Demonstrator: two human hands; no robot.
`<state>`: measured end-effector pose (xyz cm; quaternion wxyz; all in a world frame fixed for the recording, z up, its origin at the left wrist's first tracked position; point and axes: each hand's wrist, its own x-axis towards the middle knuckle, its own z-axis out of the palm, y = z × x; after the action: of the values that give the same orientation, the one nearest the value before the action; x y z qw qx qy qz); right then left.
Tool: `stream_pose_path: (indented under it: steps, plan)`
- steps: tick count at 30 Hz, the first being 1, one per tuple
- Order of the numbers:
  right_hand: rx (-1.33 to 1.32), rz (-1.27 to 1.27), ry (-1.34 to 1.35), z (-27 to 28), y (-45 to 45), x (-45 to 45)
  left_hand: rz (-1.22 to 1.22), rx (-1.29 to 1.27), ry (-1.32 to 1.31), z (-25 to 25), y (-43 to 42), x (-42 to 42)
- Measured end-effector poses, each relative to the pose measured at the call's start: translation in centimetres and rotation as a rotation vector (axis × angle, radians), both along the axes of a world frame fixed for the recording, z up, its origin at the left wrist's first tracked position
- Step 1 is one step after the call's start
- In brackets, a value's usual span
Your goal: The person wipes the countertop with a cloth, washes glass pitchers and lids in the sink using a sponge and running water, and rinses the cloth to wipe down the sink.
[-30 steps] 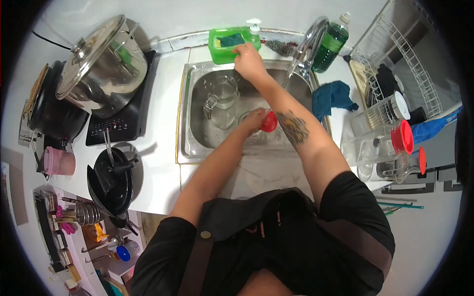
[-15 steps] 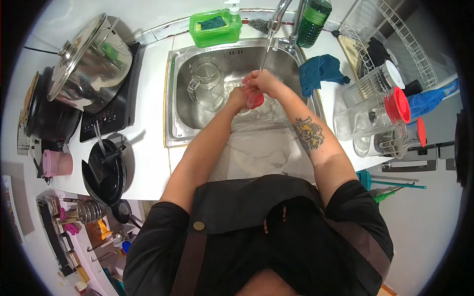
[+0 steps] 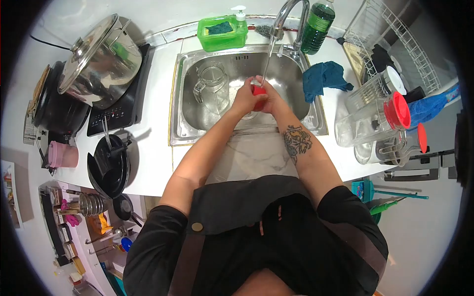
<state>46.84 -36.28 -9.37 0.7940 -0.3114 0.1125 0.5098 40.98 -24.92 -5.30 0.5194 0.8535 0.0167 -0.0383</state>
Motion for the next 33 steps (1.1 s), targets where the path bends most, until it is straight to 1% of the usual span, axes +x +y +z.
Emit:
stream_pose_path:
  steps: [1,3,5,6,7,8,9,10,11,12,14,16,17,18,20,21,22,24,25,26,27,28,30,31,32,33]
  plan:
    - [0.002,0.002,-0.001,-0.2,0.1,0.0,0.002,0.002,-0.001,0.7,0.0,-0.2]
    - [-0.047,-0.105,-0.159,-0.5,0.3,-0.2,-0.030,0.407,-0.407,2.0,0.0,-1.0]
    - [-0.042,-0.104,-0.176,-0.7,0.2,0.0,0.053,0.871,-0.406,8.0,0.1,-2.6]
    - [-0.036,-0.104,-0.195,-0.8,0.2,0.0,0.171,0.983,-0.402,8.8,1.1,-2.9]
    - [-0.110,-0.166,-0.156,-0.2,0.2,-0.3,0.290,1.093,-0.399,9.3,2.4,-3.1]
    - [-0.105,-0.170,-0.156,0.3,0.4,-0.4,0.348,1.178,-0.298,9.4,3.7,-3.4]
    - [-0.283,-0.164,-0.249,0.4,0.6,-0.3,0.368,1.221,-0.189,8.6,5.0,-3.3]
    - [-0.463,-0.156,-0.342,0.6,0.7,-0.3,0.366,1.223,-0.192,7.1,6.4,-2.9]
    - [-0.478,-0.225,-0.363,0.4,1.0,-0.5,0.254,1.238,-0.233,5.4,7.7,-2.5]
    - [-0.475,-0.226,-0.365,0.8,1.0,-0.7,0.143,1.251,-0.273,5.5,7.9,-2.5]
    - [-0.577,-0.157,-0.423,1.6,0.9,-1.0,0.128,1.209,-0.291,5.5,7.7,-2.3]
    - [-0.574,-0.157,-0.437,1.7,0.5,-1.0,-0.013,1.045,-0.317,5.3,7.2,-1.7]
    - [-0.571,-0.159,-0.448,1.9,0.2,-0.8,-0.032,1.006,-0.394,4.9,6.5,-1.5]
    - [-0.572,-0.166,-0.454,2.1,-0.3,-0.8,-0.032,1.005,-0.403,5.1,5.3,-1.6]
    - [-0.541,-0.029,-0.708,2.2,-1.9,-1.1,-0.079,1.123,-0.557,5.4,2.5,-1.8]
    - [-0.576,0.040,-0.733,2.9,-2.8,-1.5,-0.087,1.116,-0.564,5.3,1.3,-1.6]
    - [-0.585,0.031,-0.730,3.3,-3.6,-1.7,-0.105,1.119,-0.605,5.3,0.1,-1.5]
    - [-0.618,0.077,-0.812,4.3,-5.0,-2.2,-0.133,1.113,-0.656,5.6,-1.4,-1.0]
    - [-0.629,0.067,-0.810,4.8,-5.6,-2.5,-0.146,1.114,-0.606,5.8,-2.0,-0.6]
    - [-0.593,0.122,-0.914,5.2,-5.9,-2.9,-0.160,1.118,-0.560,6.1,-2.6,0.0]
    - [-0.555,0.179,-1.015,5.6,-5.9,-3.4,-0.109,1.119,-0.579,6.1,-3.1,0.7]
    - [-0.563,0.167,-1.015,5.6,-5.5,-3.8,-0.118,1.115,-0.589,6.3,-3.3,1.3]
    - [-0.753,0.166,-1.045,5.6,-4.4,-4.5,-0.171,1.035,-0.425,6.6,-3.4,2.2]
    - [-0.761,0.159,-1.043,5.3,-3.8,-4.6,-0.098,1.030,-0.325,7.2,-4.1,2.4]
    - [-0.717,0.155,-1.066,4.9,-3.3,-4.6,-0.104,1.026,-0.331,7.4,-4.5,2.6]
    - [-0.672,0.151,-1.090,4.6,-3.3,-4.5,-0.051,0.961,-0.257,7.5,-4.7,2.9]
